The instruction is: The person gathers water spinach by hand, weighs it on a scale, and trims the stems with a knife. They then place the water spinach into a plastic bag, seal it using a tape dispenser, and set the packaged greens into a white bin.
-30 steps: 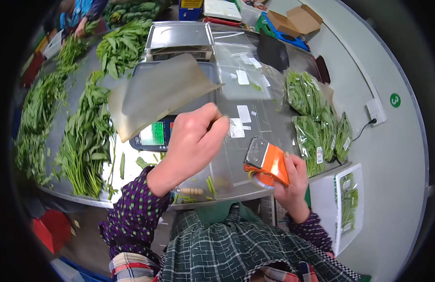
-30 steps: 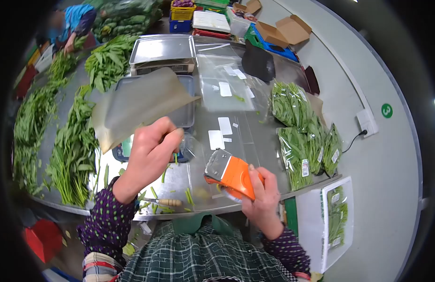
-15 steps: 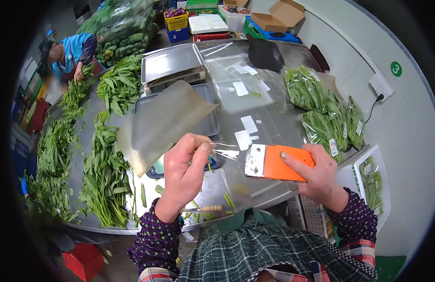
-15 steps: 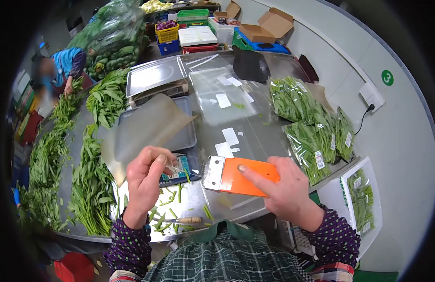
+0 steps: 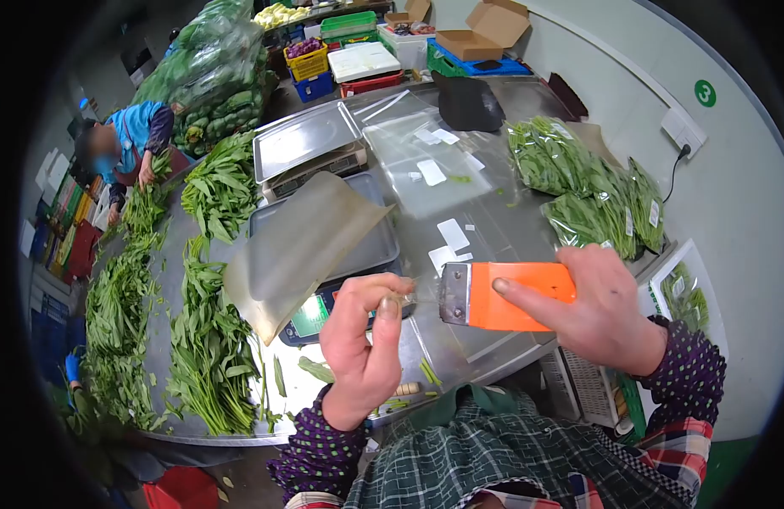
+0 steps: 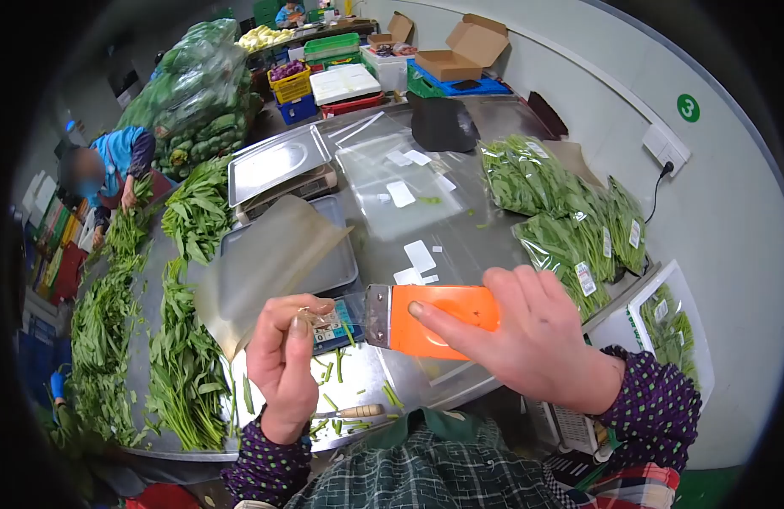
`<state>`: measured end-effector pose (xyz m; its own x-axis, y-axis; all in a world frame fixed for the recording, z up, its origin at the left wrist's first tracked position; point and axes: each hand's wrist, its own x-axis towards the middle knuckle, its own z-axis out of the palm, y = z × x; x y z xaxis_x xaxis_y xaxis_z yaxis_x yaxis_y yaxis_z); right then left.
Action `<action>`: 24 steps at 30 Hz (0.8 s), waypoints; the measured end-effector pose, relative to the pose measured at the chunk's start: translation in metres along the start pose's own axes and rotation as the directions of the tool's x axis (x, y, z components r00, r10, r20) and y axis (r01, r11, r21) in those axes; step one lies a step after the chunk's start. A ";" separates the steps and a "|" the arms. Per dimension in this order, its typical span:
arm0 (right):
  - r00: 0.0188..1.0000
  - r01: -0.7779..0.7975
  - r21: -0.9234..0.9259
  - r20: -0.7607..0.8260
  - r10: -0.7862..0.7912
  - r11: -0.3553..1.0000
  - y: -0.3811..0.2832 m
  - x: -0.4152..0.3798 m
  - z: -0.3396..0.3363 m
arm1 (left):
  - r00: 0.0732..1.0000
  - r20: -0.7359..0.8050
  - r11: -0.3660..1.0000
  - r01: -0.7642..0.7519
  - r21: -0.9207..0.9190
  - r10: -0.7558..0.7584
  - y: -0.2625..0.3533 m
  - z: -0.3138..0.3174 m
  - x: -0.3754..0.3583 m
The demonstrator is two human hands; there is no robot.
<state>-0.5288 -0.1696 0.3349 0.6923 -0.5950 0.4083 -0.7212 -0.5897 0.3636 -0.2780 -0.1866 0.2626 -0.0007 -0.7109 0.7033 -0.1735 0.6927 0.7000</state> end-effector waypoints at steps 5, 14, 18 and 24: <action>0.997 0.064 0.007 0.032 -0.064 0.998 0.000 -0.001 0.014 | 0.989 -0.036 0.942 -0.129 0.311 0.147 -0.006 0.018 -0.008; 0.988 0.119 -0.127 0.110 -0.105 0.985 -0.031 0.021 0.088 | 0.819 -0.270 0.862 0.466 -0.200 -0.506 -0.040 0.070 -0.041; 0.962 0.071 -0.021 0.264 -0.063 0.997 -0.041 0.031 0.104 | 0.828 -0.322 0.883 0.464 -0.067 -0.459 -0.055 0.066 -0.053; 0.888 0.102 0.018 0.450 -0.099 0.995 -0.055 0.032 0.109 | 0.820 -0.255 0.836 0.544 0.070 -0.512 -0.060 0.055 -0.077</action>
<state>-0.4641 -0.2158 0.2363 0.6968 -0.7155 -0.0503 -0.6464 -0.6567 0.3885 -0.3216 -0.1801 0.1598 0.3393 -0.9068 0.2502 -0.2146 0.1844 0.9591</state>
